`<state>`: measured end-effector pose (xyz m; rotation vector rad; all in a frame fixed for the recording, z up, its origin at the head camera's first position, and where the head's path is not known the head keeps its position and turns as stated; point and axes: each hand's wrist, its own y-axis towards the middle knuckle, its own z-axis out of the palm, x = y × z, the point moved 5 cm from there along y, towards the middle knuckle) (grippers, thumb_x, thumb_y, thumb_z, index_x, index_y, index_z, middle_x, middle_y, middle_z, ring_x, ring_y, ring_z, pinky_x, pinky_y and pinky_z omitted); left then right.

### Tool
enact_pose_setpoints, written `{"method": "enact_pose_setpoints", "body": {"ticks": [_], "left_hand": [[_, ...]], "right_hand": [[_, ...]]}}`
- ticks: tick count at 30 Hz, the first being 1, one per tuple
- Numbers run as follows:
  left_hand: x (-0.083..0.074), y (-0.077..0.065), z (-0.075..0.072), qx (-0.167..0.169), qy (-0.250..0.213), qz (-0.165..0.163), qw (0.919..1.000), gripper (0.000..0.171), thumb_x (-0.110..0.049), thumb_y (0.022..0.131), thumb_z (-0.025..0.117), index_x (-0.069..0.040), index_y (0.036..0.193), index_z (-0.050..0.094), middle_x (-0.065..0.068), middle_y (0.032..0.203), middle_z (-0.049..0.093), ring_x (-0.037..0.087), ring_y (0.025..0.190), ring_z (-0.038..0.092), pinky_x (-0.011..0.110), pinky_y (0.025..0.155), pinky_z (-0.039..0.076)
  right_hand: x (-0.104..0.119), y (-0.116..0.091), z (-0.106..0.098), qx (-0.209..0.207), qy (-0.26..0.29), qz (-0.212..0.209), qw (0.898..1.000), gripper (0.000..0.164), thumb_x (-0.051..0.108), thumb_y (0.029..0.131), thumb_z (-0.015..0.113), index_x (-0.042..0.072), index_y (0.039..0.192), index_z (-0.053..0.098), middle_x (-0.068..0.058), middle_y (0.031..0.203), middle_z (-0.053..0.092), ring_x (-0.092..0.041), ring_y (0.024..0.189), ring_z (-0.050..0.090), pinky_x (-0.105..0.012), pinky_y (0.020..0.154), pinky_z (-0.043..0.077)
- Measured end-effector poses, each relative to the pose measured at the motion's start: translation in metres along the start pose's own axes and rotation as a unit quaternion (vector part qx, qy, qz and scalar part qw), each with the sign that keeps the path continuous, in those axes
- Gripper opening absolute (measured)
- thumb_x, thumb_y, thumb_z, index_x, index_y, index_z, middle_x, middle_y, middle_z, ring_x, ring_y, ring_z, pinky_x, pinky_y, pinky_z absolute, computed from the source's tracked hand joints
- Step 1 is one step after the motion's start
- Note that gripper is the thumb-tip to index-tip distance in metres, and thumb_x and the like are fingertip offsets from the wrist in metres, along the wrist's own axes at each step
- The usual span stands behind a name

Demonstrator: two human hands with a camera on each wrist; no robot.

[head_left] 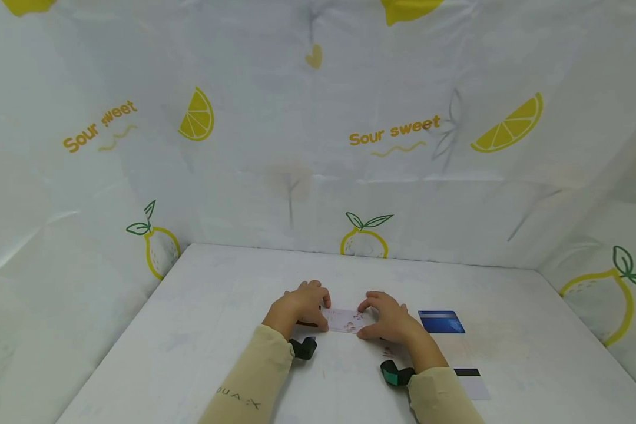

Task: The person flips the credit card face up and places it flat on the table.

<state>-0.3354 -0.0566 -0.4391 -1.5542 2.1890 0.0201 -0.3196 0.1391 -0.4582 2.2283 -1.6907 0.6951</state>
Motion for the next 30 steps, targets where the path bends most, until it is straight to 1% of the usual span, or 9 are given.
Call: {"method": "enact_pose_setpoints", "body": {"ticks": [9, 16, 21, 23, 25, 29, 30], "left_hand": [[0.002, 0.001, 0.002, 0.006, 0.004, 0.002, 1.0000, 0.036, -0.032, 0.070, 0.085, -0.027, 0.099, 0.062, -0.004, 0.118, 0.052, 0.023, 0.119, 0.045, 0.070, 0.102, 0.033], [0.002, 0.000, 0.001, 0.002, 0.002, 0.005, 1.0000, 0.038, -0.031, 0.069, 0.086, -0.027, 0.099, 0.062, -0.005, 0.115, 0.052, 0.020, 0.112, 0.045, 0.070, 0.102, 0.034], [0.002, 0.001, 0.001, 0.002, 0.003, 0.005, 1.0000, 0.039, -0.031, 0.069, 0.086, -0.027, 0.099, 0.062, -0.005, 0.114, 0.052, 0.019, 0.109, 0.045, 0.069, 0.102, 0.034], [0.002, 0.002, 0.001, 0.003, 0.004, 0.005, 1.0000, 0.039, -0.031, 0.069, 0.087, -0.027, 0.099, 0.062, -0.005, 0.115, 0.052, 0.019, 0.110, 0.045, 0.069, 0.102, 0.034], [0.002, 0.003, 0.001, 0.004, 0.005, 0.005, 1.0000, 0.039, -0.032, 0.069, 0.087, -0.028, 0.098, 0.062, -0.005, 0.116, 0.052, 0.018, 0.111, 0.045, 0.069, 0.102, 0.034], [0.002, 0.003, 0.001, 0.004, 0.004, 0.007, 1.0000, 0.038, -0.032, 0.069, 0.087, -0.028, 0.098, 0.062, -0.005, 0.117, 0.052, 0.019, 0.113, 0.044, 0.070, 0.102, 0.033], [0.003, 0.003, 0.000, 0.005, 0.003, 0.006, 1.0000, 0.039, -0.031, 0.069, 0.087, -0.027, 0.099, 0.062, -0.005, 0.117, 0.051, 0.020, 0.113, 0.044, 0.070, 0.102, 0.033]], "right_hand": [[-0.001, 0.001, 0.001, 0.000, 0.004, 0.001, 1.000, 0.036, 0.031, 0.071, 0.085, 0.026, 0.103, 0.068, -0.013, 0.149, 0.045, -0.039, 0.143, 0.032, -0.081, 0.104, 0.009], [-0.001, 0.001, 0.002, 0.003, 0.000, 0.001, 1.000, 0.036, 0.032, 0.071, 0.085, 0.026, 0.103, 0.068, -0.013, 0.150, 0.045, -0.039, 0.143, 0.032, -0.080, 0.104, 0.010], [-0.001, -0.001, -0.001, 0.010, 0.013, 0.008, 1.000, 0.041, 0.031, 0.073, 0.084, 0.022, 0.109, 0.067, -0.013, 0.151, 0.044, -0.040, 0.143, 0.032, -0.077, 0.107, 0.012], [-0.002, -0.002, -0.002, 0.012, 0.024, 0.011, 1.000, 0.043, 0.032, 0.075, 0.082, 0.020, 0.113, 0.065, -0.014, 0.151, 0.044, -0.040, 0.143, 0.033, -0.074, 0.110, 0.015], [-0.003, -0.003, -0.003, 0.011, 0.033, 0.018, 0.999, 0.045, 0.034, 0.078, 0.081, 0.019, 0.116, 0.063, -0.013, 0.150, 0.045, -0.039, 0.142, 0.035, -0.069, 0.112, 0.021], [-0.005, -0.007, -0.007, 0.009, 0.037, 0.036, 0.999, 0.048, 0.038, 0.083, 0.076, 0.018, 0.124, 0.061, -0.014, 0.146, 0.050, -0.040, 0.138, 0.041, -0.062, 0.109, 0.033], [-0.006, -0.008, -0.008, 0.006, 0.032, 0.040, 0.999, 0.049, 0.039, 0.084, 0.074, 0.018, 0.125, 0.061, -0.014, 0.145, 0.051, -0.040, 0.137, 0.042, -0.064, 0.109, 0.031]]}}
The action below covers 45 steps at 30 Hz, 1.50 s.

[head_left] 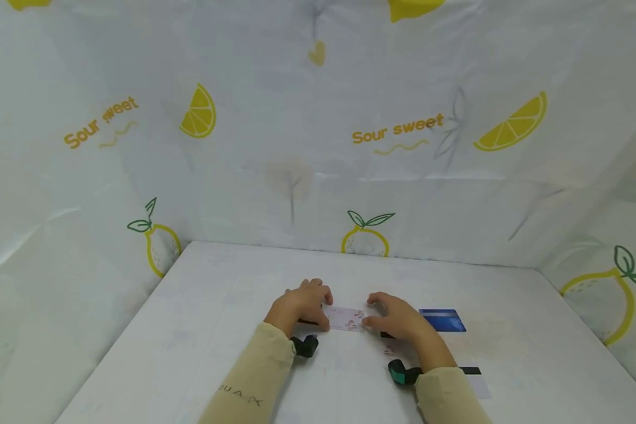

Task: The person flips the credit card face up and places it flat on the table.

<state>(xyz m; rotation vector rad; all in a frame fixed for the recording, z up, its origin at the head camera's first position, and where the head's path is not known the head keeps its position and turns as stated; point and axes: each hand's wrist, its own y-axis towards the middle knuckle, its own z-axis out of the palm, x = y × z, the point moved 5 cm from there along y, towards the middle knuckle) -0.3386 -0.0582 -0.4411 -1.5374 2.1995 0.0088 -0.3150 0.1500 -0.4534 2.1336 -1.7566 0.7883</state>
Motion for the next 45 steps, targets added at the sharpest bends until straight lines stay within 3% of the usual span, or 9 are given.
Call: {"method": "enact_pose_setpoints", "body": {"ticks": [6, 11, 16, 21, 25, 30, 34, 45], "left_hand": [[0.000, -0.001, -0.002, 0.002, -0.005, -0.004, 1.0000, 0.039, -0.030, 0.069, 0.086, -0.027, 0.100, 0.062, -0.005, 0.116, 0.050, 0.019, 0.109, 0.043, 0.069, 0.103, 0.032], [0.000, -0.001, -0.001, 0.002, -0.003, -0.002, 1.0000, 0.042, -0.029, 0.069, 0.085, -0.026, 0.103, 0.061, -0.004, 0.114, 0.051, 0.020, 0.108, 0.043, 0.067, 0.101, 0.033], [-0.009, -0.002, 0.000, 0.007, -0.011, 0.006, 0.9999, 0.048, -0.030, 0.070, 0.085, -0.024, 0.112, 0.062, -0.003, 0.117, 0.056, 0.021, 0.112, 0.047, 0.069, 0.105, 0.029], [-0.030, -0.004, 0.003, 0.003, -0.024, 0.043, 0.9988, 0.058, -0.034, 0.074, 0.085, -0.021, 0.125, 0.059, 0.000, 0.129, 0.059, 0.022, 0.125, 0.049, 0.068, 0.110, 0.025], [-0.059, -0.006, 0.012, 0.004, -0.033, 0.078, 0.9964, 0.057, -0.034, 0.077, 0.084, -0.019, 0.126, 0.059, -0.001, 0.132, 0.059, 0.020, 0.131, 0.049, 0.066, 0.113, 0.022], [-0.094, -0.010, 0.030, 0.002, 0.047, 0.111, 0.9927, 0.057, -0.040, 0.078, 0.082, -0.020, 0.127, 0.061, -0.004, 0.129, 0.061, 0.017, 0.128, 0.051, 0.060, 0.114, 0.027], [-0.112, -0.013, 0.042, -0.001, 0.103, 0.121, 0.9873, 0.059, -0.046, 0.078, 0.080, -0.023, 0.129, 0.061, -0.006, 0.130, 0.060, 0.016, 0.126, 0.051, 0.057, 0.113, 0.031], [-0.117, -0.012, 0.055, -0.031, 0.150, 0.110, 0.9822, 0.049, -0.050, 0.086, 0.071, -0.021, 0.124, 0.063, -0.004, 0.133, 0.058, 0.018, 0.131, 0.047, 0.057, 0.113, 0.031]], "right_hand": [[-0.006, -0.013, -0.013, -0.020, -0.055, 0.000, 0.998, 0.051, 0.046, 0.088, 0.069, 0.013, 0.126, 0.061, -0.014, 0.137, 0.059, -0.040, 0.134, 0.047, -0.074, 0.111, 0.004], [-0.016, -0.029, -0.021, -0.027, -0.084, 0.006, 0.996, 0.055, 0.050, 0.086, 0.069, 0.013, 0.124, 0.061, -0.017, 0.135, 0.060, -0.043, 0.130, 0.050, -0.074, 0.110, 0.001], [-0.032, -0.051, -0.028, -0.030, -0.097, 0.008, 0.995, 0.065, 0.051, 0.077, 0.078, 0.013, 0.127, 0.062, -0.013, 0.134, 0.061, -0.041, 0.131, 0.050, -0.075, 0.108, -0.002], [-0.043, -0.067, -0.036, -0.033, -0.108, -0.002, 0.994, 0.077, 0.049, 0.065, 0.087, 0.014, 0.128, 0.063, -0.011, 0.135, 0.061, -0.043, 0.131, 0.048, -0.077, 0.106, -0.001], [-0.049, -0.076, -0.040, -0.033, -0.116, 0.008, 0.993, 0.077, 0.044, 0.063, 0.090, 0.015, 0.128, 0.064, -0.014, 0.135, 0.060, -0.046, 0.132, 0.045, -0.079, 0.104, 0.001], [-0.052, -0.079, -0.040, -0.032, -0.116, 0.013, 0.993, 0.069, 0.040, 0.066, 0.089, 0.015, 0.126, 0.066, -0.014, 0.136, 0.060, -0.046, 0.134, 0.043, -0.079, 0.104, 0.001], [-0.054, -0.078, -0.039, -0.025, -0.125, 0.016, 0.992, 0.067, 0.042, 0.069, 0.087, 0.015, 0.126, 0.066, -0.015, 0.138, 0.058, -0.046, 0.134, 0.042, -0.080, 0.103, 0.003], [-0.058, -0.078, -0.039, -0.017, -0.099, -0.003, 0.995, 0.066, 0.037, 0.073, 0.085, 0.008, 0.128, 0.064, -0.018, 0.139, 0.055, -0.046, 0.134, 0.042, -0.078, 0.106, 0.007]]}}
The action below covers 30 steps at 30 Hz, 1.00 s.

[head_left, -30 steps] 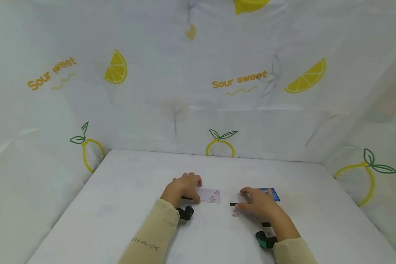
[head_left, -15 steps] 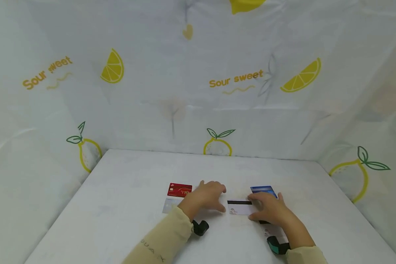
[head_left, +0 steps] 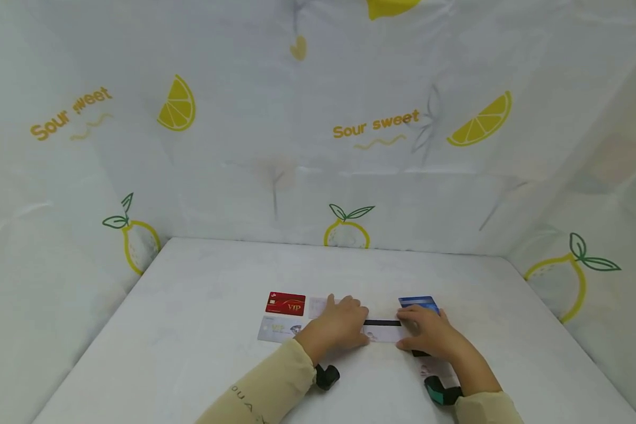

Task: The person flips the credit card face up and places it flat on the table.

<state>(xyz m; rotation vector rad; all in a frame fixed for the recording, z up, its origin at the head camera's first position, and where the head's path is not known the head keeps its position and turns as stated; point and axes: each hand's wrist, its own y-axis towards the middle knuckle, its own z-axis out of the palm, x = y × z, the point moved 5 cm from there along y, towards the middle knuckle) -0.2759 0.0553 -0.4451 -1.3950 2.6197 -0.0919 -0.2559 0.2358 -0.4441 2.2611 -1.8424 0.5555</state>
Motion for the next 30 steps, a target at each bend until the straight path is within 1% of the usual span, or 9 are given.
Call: {"method": "enact_pose_setpoints", "body": {"ticks": [3, 8, 13, 19, 23, 26, 30], "left_hand": [[0.0010, -0.0006, 0.0006, -0.004, 0.005, -0.001, 1.0000, 0.047, -0.050, 0.086, 0.071, -0.022, 0.123, 0.064, -0.004, 0.132, 0.058, 0.018, 0.133, 0.046, 0.057, 0.112, 0.031], [0.0014, -0.0008, -0.0002, -0.010, -0.005, -0.001, 0.9999, 0.044, -0.049, 0.085, 0.072, -0.023, 0.120, 0.065, -0.005, 0.125, 0.060, 0.018, 0.125, 0.051, 0.058, 0.110, 0.033], [0.0015, -0.0012, -0.0023, -0.013, -0.017, -0.008, 0.9997, 0.042, -0.048, 0.083, 0.074, -0.025, 0.118, 0.066, -0.006, 0.119, 0.061, 0.018, 0.119, 0.054, 0.059, 0.109, 0.034], [0.0018, -0.0008, -0.0027, -0.018, -0.021, -0.010, 0.9996, 0.041, -0.047, 0.083, 0.075, -0.025, 0.116, 0.067, -0.005, 0.121, 0.061, 0.019, 0.120, 0.053, 0.059, 0.110, 0.033], [0.0019, -0.0015, -0.0031, -0.021, -0.025, -0.013, 0.9994, 0.040, -0.047, 0.083, 0.075, -0.024, 0.114, 0.067, -0.005, 0.121, 0.061, 0.021, 0.122, 0.051, 0.061, 0.109, 0.033], [0.0019, -0.0019, -0.0036, -0.020, -0.033, -0.021, 0.9990, 0.039, -0.047, 0.083, 0.075, -0.023, 0.112, 0.067, -0.004, 0.122, 0.061, 0.024, 0.124, 0.050, 0.063, 0.108, 0.033], [0.0014, -0.0013, -0.0032, -0.016, -0.039, -0.027, 0.9987, 0.038, -0.046, 0.083, 0.076, -0.022, 0.111, 0.067, -0.003, 0.121, 0.060, 0.025, 0.125, 0.049, 0.063, 0.108, 0.032]], "right_hand": [[0.0005, 0.0003, 0.0003, -0.001, 0.004, -0.003, 1.000, 0.065, 0.036, 0.073, 0.085, 0.008, 0.128, 0.065, -0.018, 0.138, 0.056, -0.047, 0.134, 0.042, -0.078, 0.105, 0.006], [0.0005, 0.0003, 0.0004, -0.005, 0.011, -0.005, 1.000, 0.064, 0.035, 0.073, 0.085, 0.008, 0.127, 0.065, -0.018, 0.138, 0.056, -0.047, 0.134, 0.042, -0.079, 0.105, 0.006], [-0.0004, 0.0008, 0.0004, -0.004, 0.008, -0.001, 1.000, 0.062, 0.035, 0.073, 0.085, 0.009, 0.126, 0.066, -0.016, 0.138, 0.057, -0.046, 0.135, 0.042, -0.079, 0.105, 0.007], [-0.0005, 0.0023, 0.0001, -0.001, 0.005, 0.004, 1.000, 0.060, 0.037, 0.073, 0.085, 0.011, 0.124, 0.068, -0.012, 0.136, 0.060, -0.045, 0.135, 0.041, -0.080, 0.103, 0.008], [-0.0002, 0.0018, -0.0001, -0.002, 0.017, 0.002, 1.000, 0.058, 0.035, 0.073, 0.085, 0.011, 0.123, 0.068, -0.012, 0.136, 0.059, -0.045, 0.136, 0.041, -0.080, 0.103, 0.009], [-0.0002, 0.0012, 0.0002, -0.003, 0.028, 0.000, 1.000, 0.056, 0.032, 0.073, 0.086, 0.010, 0.122, 0.068, -0.013, 0.137, 0.059, -0.045, 0.135, 0.041, -0.077, 0.105, 0.014], [-0.0013, 0.0012, 0.0015, -0.001, 0.045, 0.001, 0.999, 0.054, 0.030, 0.074, 0.086, 0.010, 0.121, 0.068, -0.014, 0.138, 0.056, -0.045, 0.134, 0.042, -0.069, 0.106, 0.029]]}}
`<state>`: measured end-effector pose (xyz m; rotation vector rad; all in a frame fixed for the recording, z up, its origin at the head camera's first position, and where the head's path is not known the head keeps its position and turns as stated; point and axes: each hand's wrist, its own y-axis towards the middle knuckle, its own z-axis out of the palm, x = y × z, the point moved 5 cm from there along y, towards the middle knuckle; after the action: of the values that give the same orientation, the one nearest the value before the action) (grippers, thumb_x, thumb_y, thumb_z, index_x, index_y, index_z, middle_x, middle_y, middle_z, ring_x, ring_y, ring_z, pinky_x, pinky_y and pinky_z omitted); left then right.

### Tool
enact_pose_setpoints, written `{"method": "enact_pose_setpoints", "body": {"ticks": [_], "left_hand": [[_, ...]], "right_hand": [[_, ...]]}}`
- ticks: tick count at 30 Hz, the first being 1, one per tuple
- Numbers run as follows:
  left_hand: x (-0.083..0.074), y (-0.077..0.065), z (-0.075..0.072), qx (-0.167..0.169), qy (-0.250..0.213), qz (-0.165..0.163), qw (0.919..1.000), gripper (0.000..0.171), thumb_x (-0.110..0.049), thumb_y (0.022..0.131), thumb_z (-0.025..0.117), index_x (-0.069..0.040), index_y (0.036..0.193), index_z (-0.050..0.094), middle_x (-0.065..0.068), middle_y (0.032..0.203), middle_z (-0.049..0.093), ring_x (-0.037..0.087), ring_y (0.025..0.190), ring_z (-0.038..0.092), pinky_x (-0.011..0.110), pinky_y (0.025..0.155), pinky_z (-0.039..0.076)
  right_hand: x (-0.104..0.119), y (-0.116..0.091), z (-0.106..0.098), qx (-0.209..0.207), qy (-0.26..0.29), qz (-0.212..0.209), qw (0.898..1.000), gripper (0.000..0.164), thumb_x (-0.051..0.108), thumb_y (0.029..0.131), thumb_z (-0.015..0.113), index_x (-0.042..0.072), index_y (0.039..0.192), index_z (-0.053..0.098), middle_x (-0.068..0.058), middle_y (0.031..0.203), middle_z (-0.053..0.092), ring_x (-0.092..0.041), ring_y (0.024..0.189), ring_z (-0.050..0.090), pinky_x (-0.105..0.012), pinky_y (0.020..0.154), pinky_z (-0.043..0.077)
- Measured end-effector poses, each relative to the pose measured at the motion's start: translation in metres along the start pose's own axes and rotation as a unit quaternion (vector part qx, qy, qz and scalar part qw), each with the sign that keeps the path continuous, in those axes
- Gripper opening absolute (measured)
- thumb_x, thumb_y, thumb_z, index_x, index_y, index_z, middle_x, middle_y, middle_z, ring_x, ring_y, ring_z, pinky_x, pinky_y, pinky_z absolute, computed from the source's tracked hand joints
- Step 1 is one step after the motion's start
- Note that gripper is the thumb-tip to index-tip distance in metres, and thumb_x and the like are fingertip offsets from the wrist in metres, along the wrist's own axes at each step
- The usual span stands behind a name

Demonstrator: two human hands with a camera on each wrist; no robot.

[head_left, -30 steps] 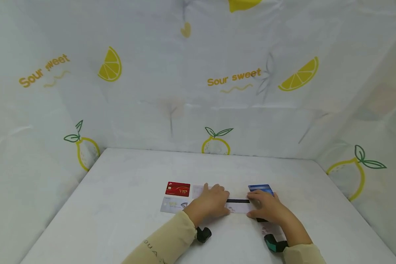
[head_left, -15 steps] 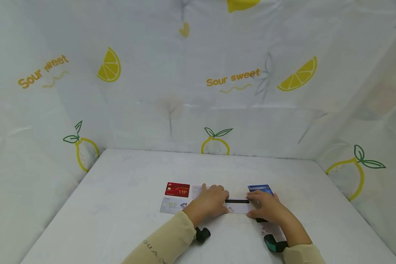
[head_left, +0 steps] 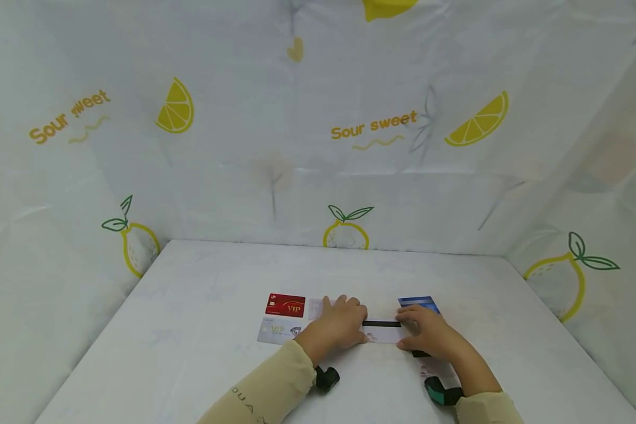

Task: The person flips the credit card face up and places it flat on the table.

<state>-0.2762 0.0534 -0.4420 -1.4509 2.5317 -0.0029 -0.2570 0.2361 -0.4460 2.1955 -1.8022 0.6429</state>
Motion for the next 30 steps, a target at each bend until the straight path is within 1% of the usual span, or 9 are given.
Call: {"method": "enact_pose_setpoints", "body": {"ticks": [2, 4, 7, 11, 17, 23, 30], "left_hand": [[-0.0002, 0.0004, 0.0005, 0.000, 0.000, -0.001, 1.0000, 0.038, -0.046, 0.082, 0.076, -0.022, 0.111, 0.067, -0.003, 0.121, 0.060, 0.025, 0.124, 0.049, 0.064, 0.108, 0.032], [-0.0001, 0.0006, 0.0008, -0.001, 0.001, -0.001, 1.0000, 0.038, -0.046, 0.082, 0.076, -0.022, 0.111, 0.067, -0.003, 0.122, 0.060, 0.025, 0.124, 0.049, 0.064, 0.108, 0.032], [0.0000, 0.0004, 0.0013, -0.001, 0.002, -0.001, 1.0000, 0.038, -0.046, 0.083, 0.076, -0.022, 0.111, 0.066, -0.003, 0.124, 0.059, 0.026, 0.125, 0.048, 0.064, 0.108, 0.031], [-0.0001, 0.0003, 0.0018, 0.002, 0.000, -0.004, 1.0000, 0.037, -0.045, 0.084, 0.075, -0.022, 0.112, 0.066, -0.002, 0.124, 0.059, 0.026, 0.126, 0.048, 0.064, 0.109, 0.031], [-0.0007, 0.0004, 0.0006, 0.006, -0.002, -0.009, 0.9999, 0.038, -0.045, 0.083, 0.075, -0.022, 0.112, 0.066, -0.003, 0.121, 0.060, 0.026, 0.123, 0.049, 0.063, 0.109, 0.031], [-0.0003, 0.0012, 0.0007, 0.006, -0.003, -0.008, 0.9999, 0.037, -0.046, 0.084, 0.074, -0.022, 0.111, 0.066, -0.002, 0.121, 0.060, 0.026, 0.122, 0.049, 0.064, 0.109, 0.030], [0.0000, 0.0022, 0.0019, 0.013, -0.001, -0.012, 0.9998, 0.042, -0.047, 0.084, 0.074, -0.021, 0.116, 0.065, -0.002, 0.126, 0.059, 0.025, 0.124, 0.048, 0.063, 0.110, 0.030]], "right_hand": [[-0.0008, 0.0006, 0.0005, 0.002, 0.010, 0.001, 1.000, 0.053, 0.029, 0.074, 0.086, 0.011, 0.120, 0.068, -0.015, 0.139, 0.055, -0.046, 0.134, 0.042, -0.066, 0.105, 0.034], [-0.0017, 0.0011, 0.0009, 0.003, 0.021, 0.003, 1.000, 0.052, 0.029, 0.074, 0.086, 0.011, 0.119, 0.068, -0.016, 0.140, 0.053, -0.047, 0.134, 0.040, -0.066, 0.104, 0.035], [-0.0029, 0.0006, 0.0016, 0.002, 0.040, 0.008, 0.999, 0.051, 0.027, 0.074, 0.086, 0.011, 0.118, 0.068, -0.016, 0.142, 0.051, -0.048, 0.136, 0.038, -0.067, 0.105, 0.033], [-0.0031, -0.0003, 0.0018, -0.006, 0.059, 0.013, 0.998, 0.051, 0.024, 0.073, 0.087, 0.008, 0.117, 0.067, -0.018, 0.144, 0.048, -0.047, 0.137, 0.037, -0.065, 0.106, 0.033], [-0.0012, -0.0003, 0.0007, -0.010, 0.058, 0.017, 0.998, 0.049, 0.024, 0.072, 0.087, 0.007, 0.113, 0.067, -0.020, 0.146, 0.046, -0.048, 0.137, 0.036, -0.065, 0.106, 0.033], [-0.0010, -0.0016, 0.0011, -0.007, 0.076, 0.017, 0.997, 0.046, 0.019, 0.072, 0.087, 0.006, 0.111, 0.066, -0.021, 0.148, 0.042, -0.049, 0.139, 0.032, -0.065, 0.108, 0.031], [-0.0015, -0.0022, 0.0020, -0.003, 0.086, 0.019, 0.996, 0.043, 0.018, 0.073, 0.086, 0.007, 0.108, 0.065, -0.022, 0.150, 0.040, -0.049, 0.141, 0.029, -0.065, 0.109, 0.029]]}}
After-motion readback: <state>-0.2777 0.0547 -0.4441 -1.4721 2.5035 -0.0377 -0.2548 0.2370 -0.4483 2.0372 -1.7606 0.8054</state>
